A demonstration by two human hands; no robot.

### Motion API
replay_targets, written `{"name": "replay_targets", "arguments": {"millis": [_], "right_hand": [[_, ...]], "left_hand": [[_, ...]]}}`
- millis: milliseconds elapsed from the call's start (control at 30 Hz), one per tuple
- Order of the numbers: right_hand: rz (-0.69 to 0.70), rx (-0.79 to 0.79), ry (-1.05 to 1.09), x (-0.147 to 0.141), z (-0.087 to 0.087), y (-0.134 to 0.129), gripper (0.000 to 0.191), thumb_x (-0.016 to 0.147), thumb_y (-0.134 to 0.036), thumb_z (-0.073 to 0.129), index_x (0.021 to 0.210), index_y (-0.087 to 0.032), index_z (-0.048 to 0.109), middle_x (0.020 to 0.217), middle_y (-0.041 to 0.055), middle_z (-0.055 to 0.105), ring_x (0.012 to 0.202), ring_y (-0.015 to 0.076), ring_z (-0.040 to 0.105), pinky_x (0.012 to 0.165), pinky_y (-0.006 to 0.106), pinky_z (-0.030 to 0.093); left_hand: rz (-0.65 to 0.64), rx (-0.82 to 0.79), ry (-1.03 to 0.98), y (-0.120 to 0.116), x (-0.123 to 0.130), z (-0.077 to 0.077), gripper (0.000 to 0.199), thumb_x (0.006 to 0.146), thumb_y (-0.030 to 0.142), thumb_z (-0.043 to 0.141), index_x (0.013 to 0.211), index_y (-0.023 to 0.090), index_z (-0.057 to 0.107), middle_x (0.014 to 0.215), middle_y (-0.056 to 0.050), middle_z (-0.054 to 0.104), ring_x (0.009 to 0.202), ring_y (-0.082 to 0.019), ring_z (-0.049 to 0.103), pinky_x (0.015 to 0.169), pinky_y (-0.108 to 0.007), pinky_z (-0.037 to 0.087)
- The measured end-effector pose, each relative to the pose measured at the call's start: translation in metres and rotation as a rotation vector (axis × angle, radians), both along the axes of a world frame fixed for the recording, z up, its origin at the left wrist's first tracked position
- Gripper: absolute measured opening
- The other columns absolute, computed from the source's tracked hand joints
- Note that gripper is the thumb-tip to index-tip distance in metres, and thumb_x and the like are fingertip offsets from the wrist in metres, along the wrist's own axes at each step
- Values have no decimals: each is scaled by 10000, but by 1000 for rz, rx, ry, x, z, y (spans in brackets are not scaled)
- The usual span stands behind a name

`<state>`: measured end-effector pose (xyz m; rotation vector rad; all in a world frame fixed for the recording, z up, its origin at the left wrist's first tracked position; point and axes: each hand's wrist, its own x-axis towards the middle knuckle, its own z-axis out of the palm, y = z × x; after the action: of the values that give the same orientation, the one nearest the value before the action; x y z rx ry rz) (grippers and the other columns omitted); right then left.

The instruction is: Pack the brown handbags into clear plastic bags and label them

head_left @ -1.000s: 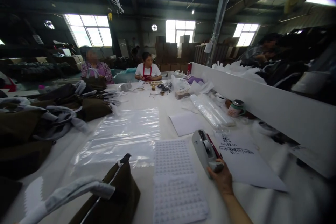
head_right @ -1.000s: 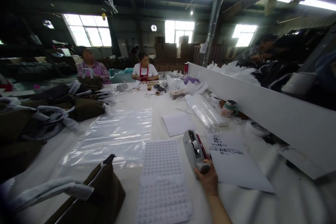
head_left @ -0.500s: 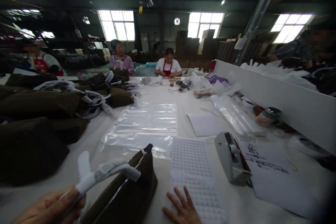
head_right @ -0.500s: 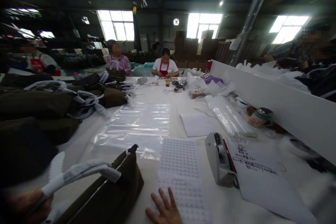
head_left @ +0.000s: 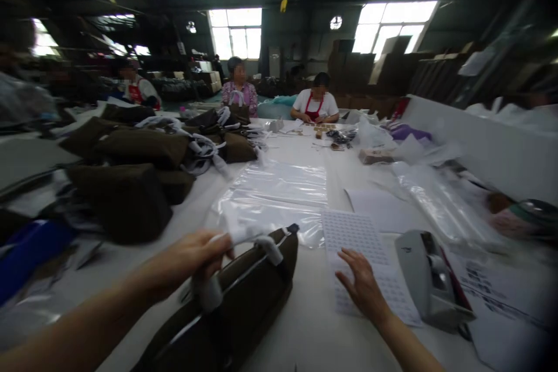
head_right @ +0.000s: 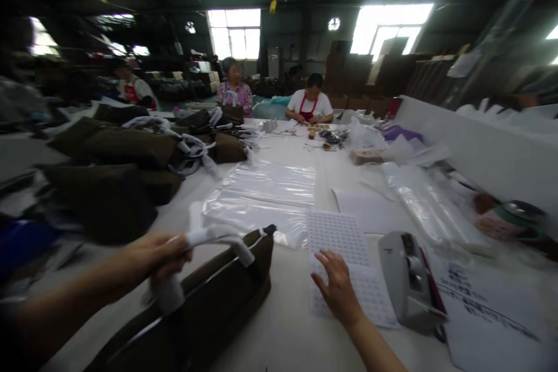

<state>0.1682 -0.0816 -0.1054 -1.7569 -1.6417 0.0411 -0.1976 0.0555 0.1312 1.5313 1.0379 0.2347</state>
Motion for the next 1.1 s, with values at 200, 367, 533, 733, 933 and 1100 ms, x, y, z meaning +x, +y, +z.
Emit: {"name": "replay_targets", "arguments": {"millis": [200, 367, 533, 733, 933, 1100], "right_hand": [[-41, -121, 745, -47, 32, 44, 512, 848, -559, 427, 1191, -180, 455, 1172, 127, 535, 986, 234, 576, 813, 421, 523], [-92, 49, 622, -53, 81, 31, 477, 836, -535, 463, 1162, -188, 486, 1181, 118, 530, 1038, 248, 540, 902, 463, 463], [198, 193, 149, -92, 161, -16, 346, 850, -411, 514, 1156, -249, 527, 1250, 84, 477, 1161, 262, 447, 991, 477, 377], [567, -45, -84, -161, 159, -80, 393, 806, -365, 605, 1178, -264, 533, 1243, 92, 482, 1198, 286, 408, 971, 456, 413], [579, -167, 35, -187, 68, -112, 325, 787, -152, 539, 1106, -214, 541, 1028, 84, 583, 950, 208, 562, 806, 331, 504], [591, -177, -285, -197, -1, -138, 472, 751, -54, 546, 1193, -210, 487, 1021, 84, 591, 865, 224, 568, 760, 363, 477]], "left_hand": [[-93, 130, -84, 34, 43, 31, 474, 729, 592, 554, 642, 129, 602, 391, 48, 374, 404, -76, 333, 427, -199, 250], [-396, 289, -19, 7, 34, 36, 471, 749, 581, 543, 702, 122, 640, 473, 26, 465, 427, -76, 382, 415, -197, 271], [-615, 617, -2, -50, 12, -7, 413, 810, 485, 514, 594, 141, 591, 489, 31, 454, 453, -67, 388, 442, -200, 275], [-693, 1059, 18, -139, -2, -76, 461, 861, 449, 427, 508, 177, 542, 432, -3, 527, 446, -116, 456, 580, -278, 375], [-766, 1308, 102, -197, -14, -162, 389, 826, 438, 463, 557, 177, 568, 444, -18, 539, 483, -164, 490, 620, -357, 385], [-933, 1226, 91, -226, -30, -234, 270, 776, 413, 599, 713, 154, 641, 757, -46, 636, 727, -202, 561, 636, -333, 402]]}}
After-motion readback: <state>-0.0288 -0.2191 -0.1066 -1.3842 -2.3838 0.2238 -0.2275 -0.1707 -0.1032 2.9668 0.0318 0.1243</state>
